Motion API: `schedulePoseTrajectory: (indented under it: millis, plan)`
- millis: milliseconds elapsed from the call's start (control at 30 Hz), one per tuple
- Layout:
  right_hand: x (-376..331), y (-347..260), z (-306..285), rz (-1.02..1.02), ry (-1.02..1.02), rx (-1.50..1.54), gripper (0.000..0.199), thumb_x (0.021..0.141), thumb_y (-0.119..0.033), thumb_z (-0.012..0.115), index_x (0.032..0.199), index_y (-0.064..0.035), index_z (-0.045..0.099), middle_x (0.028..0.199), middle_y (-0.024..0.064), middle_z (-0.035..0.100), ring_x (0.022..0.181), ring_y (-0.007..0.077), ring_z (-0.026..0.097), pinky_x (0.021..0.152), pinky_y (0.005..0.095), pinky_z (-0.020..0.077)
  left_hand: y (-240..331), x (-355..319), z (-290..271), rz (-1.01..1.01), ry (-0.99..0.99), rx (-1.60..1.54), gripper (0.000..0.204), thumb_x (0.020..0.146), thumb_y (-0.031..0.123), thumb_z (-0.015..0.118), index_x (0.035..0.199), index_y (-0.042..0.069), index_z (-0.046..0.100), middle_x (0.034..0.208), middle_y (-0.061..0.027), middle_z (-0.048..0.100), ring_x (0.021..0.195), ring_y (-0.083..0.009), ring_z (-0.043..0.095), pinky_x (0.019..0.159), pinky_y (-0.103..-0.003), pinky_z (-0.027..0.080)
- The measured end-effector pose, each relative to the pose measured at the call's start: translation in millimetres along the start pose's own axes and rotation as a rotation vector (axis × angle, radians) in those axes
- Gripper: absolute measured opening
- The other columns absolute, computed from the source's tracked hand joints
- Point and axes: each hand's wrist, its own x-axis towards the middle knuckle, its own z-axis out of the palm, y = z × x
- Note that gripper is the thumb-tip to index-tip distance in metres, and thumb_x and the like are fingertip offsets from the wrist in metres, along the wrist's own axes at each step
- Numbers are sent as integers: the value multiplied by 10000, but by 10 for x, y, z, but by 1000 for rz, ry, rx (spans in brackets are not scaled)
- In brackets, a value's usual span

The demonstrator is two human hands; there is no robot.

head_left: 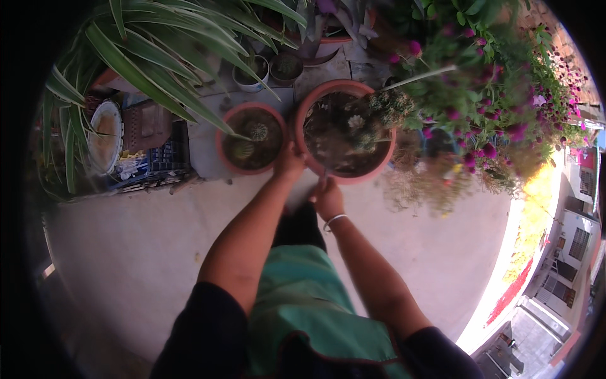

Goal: The person uses a long metal hook to adjust potted plants and clear debris from a fenced garden area.

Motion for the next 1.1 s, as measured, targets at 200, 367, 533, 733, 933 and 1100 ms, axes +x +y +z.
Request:
schedulePoseTrajectory:
  millis: [200, 367, 533, 733, 933, 1100]
  plan:
    - [-370, 136, -378, -57, -154, -75, 271, 930, -278, 419, 893, -18, 486, 686, 171, 571, 625, 313, 568, 594, 405, 445, -178, 74, -123, 161, 103, 316, 311, 806, 4, 581, 1090, 35, 459, 739, -84, 594, 591, -169, 621, 496, -288, 506]
    - [-511, 144, -766, -15, -248, -231, 286, 919, -291, 396, 909, -10, 447, 769, 282, 573, 777, 462, 540, 677, 522, 413, -241, 118, -137, 179, 87, 331, 290, 805, 15, 588, 1070, 41, 472, 728, -75, 594, 567, -157, 615, 477, -272, 484]
    - [-552, 359, -1139, -44, -255, -271, 278, 915, -292, 413, 882, -19, 451, 738, 260, 576, 740, 456, 542, 652, 515, 421, -208, 90, -103, 221, 101, 325, 251, 808, 16, 583, 1039, 46, 489, 744, -70, 586, 567, -152, 605, 487, -270, 476]
    - [-465, 223, -1438, -151, -245, -375, 264, 912, -287, 422, 869, -29, 450, 696, 249, 574, 692, 450, 547, 615, 518, 423, -281, 62, -28, 194, 168, 313, 263, 816, 39, 562, 1067, 55, 487, 753, -60, 571, 613, -130, 577, 496, -271, 476]
    - [-18, 485, -1406, -268, -294, -433, 257, 909, -292, 426, 893, -38, 452, 711, 244, 586, 693, 431, 564, 620, 510, 435, 74, -269, 199, 88, 245, 159, 430, 862, 86, 515, 1274, 117, 398, 828, -67, 564, 665, -145, 589, 558, -303, 515]
    - [163, 656, -2069, -246, -466, -549, 259, 909, -314, 423, 903, -61, 480, 714, 215, 597, 690, 401, 576, 617, 485, 445, 279, -425, 245, -42, 314, -47, 401, 869, 51, 482, 1260, 110, 415, 1061, -139, 550, 819, -252, 614, 550, -358, 574]
